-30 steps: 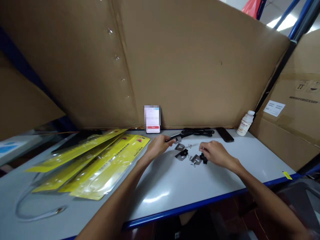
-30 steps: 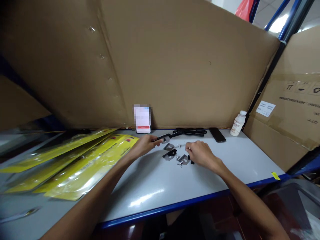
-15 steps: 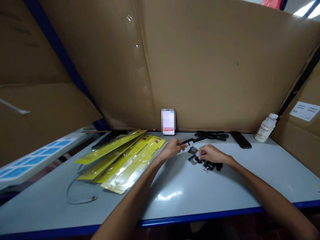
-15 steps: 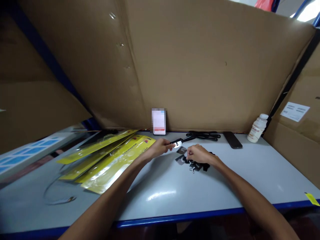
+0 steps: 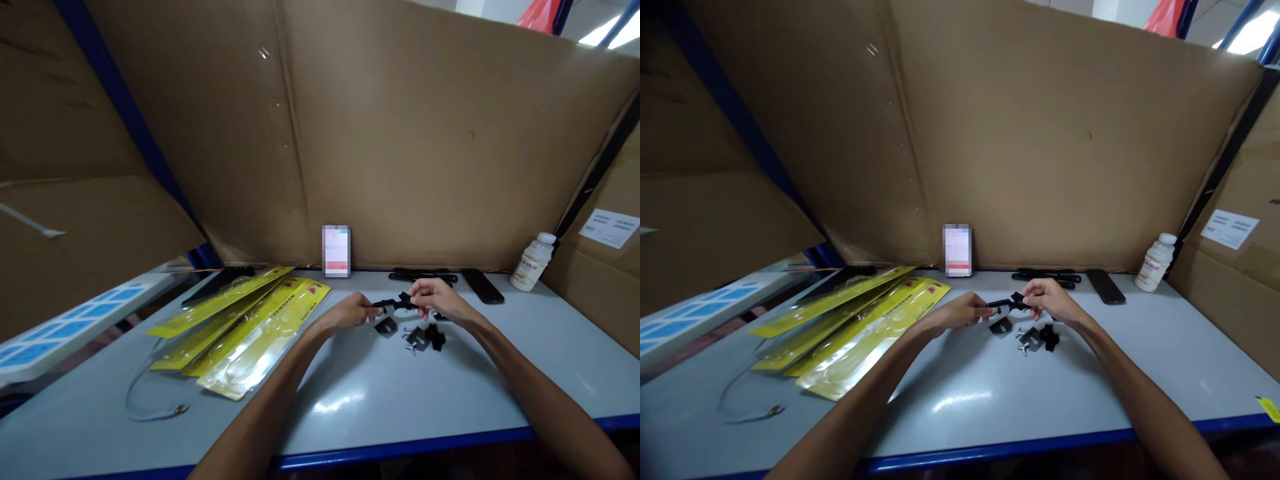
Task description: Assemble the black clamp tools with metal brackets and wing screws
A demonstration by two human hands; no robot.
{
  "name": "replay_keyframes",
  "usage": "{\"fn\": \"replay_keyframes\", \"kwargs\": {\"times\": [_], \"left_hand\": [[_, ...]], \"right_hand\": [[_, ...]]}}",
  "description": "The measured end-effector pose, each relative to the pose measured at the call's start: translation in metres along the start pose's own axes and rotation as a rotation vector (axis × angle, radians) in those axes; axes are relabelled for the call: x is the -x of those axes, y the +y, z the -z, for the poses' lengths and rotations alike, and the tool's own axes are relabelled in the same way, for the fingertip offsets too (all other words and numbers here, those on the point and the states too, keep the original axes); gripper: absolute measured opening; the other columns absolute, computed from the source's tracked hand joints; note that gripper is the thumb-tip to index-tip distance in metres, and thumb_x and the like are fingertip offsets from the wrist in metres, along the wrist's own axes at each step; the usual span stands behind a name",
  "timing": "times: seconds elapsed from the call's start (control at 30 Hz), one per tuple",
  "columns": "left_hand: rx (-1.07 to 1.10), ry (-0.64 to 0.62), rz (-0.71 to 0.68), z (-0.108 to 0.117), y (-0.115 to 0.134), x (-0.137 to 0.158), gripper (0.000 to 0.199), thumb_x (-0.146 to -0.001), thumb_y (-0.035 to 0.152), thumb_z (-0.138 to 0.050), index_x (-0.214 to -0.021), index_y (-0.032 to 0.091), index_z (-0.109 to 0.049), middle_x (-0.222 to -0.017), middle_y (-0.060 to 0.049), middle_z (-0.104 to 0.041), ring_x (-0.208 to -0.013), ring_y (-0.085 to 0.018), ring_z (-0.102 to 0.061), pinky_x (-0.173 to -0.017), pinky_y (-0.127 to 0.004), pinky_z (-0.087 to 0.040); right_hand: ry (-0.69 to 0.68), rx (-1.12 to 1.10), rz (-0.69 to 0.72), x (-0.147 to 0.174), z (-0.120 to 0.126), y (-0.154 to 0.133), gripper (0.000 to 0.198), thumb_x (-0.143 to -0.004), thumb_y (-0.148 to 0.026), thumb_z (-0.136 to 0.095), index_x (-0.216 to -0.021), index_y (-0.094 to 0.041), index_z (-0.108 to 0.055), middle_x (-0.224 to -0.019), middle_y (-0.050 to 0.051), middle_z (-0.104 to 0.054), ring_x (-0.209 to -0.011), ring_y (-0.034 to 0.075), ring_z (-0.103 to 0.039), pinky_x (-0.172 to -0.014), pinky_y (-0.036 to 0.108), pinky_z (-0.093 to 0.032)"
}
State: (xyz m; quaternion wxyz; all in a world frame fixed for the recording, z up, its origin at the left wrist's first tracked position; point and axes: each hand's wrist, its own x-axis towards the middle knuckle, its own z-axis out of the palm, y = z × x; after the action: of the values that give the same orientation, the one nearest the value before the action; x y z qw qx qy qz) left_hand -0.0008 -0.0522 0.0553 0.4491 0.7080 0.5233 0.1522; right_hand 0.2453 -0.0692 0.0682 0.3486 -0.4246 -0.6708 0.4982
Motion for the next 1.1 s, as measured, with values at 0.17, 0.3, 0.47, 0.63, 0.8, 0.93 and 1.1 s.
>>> {"fn": "replay_keyframes", "kwargs": {"times": [0.17,0.3,0.47,0.63,0.8,0.93,1.1], "left_hand": [[0.008,-0.072,-0.008,-0.006,0.005,0.004,0.057,-0.061,0.073,-0.064,-0.066,0.016,-0.062,-0.050,0.006,-0.039,-0.047,-0.008,-0.027,-0.050,-0.027,-0.017],[0.021,-0.097,0.005,-0.006,0.010,0.008,0.049,-0.067,0.065,-0.060,-0.067,0.016,-0.061,-0.050,0.005,-0.038,-0.047,-0.009,-0.026,-0.050,-0.027,-0.016],[0.042,-0.171,0.024,-0.003,0.016,0.015,0.038,-0.069,0.053,-0.060,-0.072,0.016,-0.064,-0.053,0.005,-0.037,-0.048,-0.009,-0.024,-0.050,-0.027,-0.015],[0.055,-0.174,0.019,-0.004,0.018,0.016,0.054,-0.066,0.070,-0.064,-0.072,0.017,-0.063,-0.055,0.005,-0.037,-0.051,-0.009,-0.024,-0.051,-0.028,-0.014],[0.026,-0.134,0.006,-0.008,0.011,0.009,0.068,-0.055,0.082,-0.066,-0.067,0.016,-0.061,-0.053,0.005,-0.039,-0.050,-0.009,-0.028,-0.051,-0.027,-0.016],[0.002,-0.060,-0.076,-0.007,0.004,0.002,0.061,-0.061,0.076,-0.064,-0.065,0.015,-0.061,-0.054,0.004,-0.042,-0.052,-0.010,-0.032,-0.053,-0.027,-0.021],[-0.087,0.014,-0.171,-0.004,0.001,-0.001,0.052,-0.070,0.069,-0.056,-0.063,0.017,-0.055,-0.055,0.003,-0.042,-0.056,-0.012,-0.034,-0.055,-0.027,-0.022]], "right_hand": [[0.089,0.133,-0.005,-0.009,-0.020,0.005,0.010,-0.074,-0.026,-0.066,-0.077,-0.017,-0.063,-0.053,-0.004,-0.056,-0.045,0.011,-0.051,-0.046,0.024,-0.044],[0.101,0.296,0.033,-0.011,-0.032,0.005,0.007,-0.075,-0.014,-0.062,-0.075,-0.015,-0.069,-0.067,0.000,-0.064,-0.058,0.011,-0.055,-0.054,0.023,-0.043],[0.101,0.474,0.110,-0.010,-0.037,0.000,0.011,-0.078,-0.012,-0.062,-0.077,-0.015,-0.073,-0.072,0.000,-0.069,-0.067,0.013,-0.058,-0.064,0.023,-0.040],[0.130,0.544,0.131,-0.009,-0.040,0.000,0.011,-0.078,-0.012,-0.064,-0.079,-0.017,-0.074,-0.078,0.001,-0.070,-0.071,0.014,-0.060,-0.066,0.024,-0.041],[0.197,0.622,0.206,-0.008,-0.043,0.005,0.011,-0.080,-0.011,-0.066,-0.082,-0.019,-0.073,-0.085,0.001,-0.067,-0.076,0.014,-0.061,-0.070,0.025,-0.043],[0.231,0.775,0.286,-0.002,-0.038,0.004,0.020,-0.084,-0.022,-0.070,-0.105,-0.021,-0.071,-0.104,0.005,-0.065,-0.090,0.018,-0.061,-0.082,0.033,-0.047],[0.038,0.969,0.424,0.006,-0.031,0.005,0.053,-0.084,-0.038,-0.075,-0.131,-0.023,-0.058,-0.125,0.010,-0.063,-0.120,0.028,-0.051,-0.101,0.048,-0.042]]}}
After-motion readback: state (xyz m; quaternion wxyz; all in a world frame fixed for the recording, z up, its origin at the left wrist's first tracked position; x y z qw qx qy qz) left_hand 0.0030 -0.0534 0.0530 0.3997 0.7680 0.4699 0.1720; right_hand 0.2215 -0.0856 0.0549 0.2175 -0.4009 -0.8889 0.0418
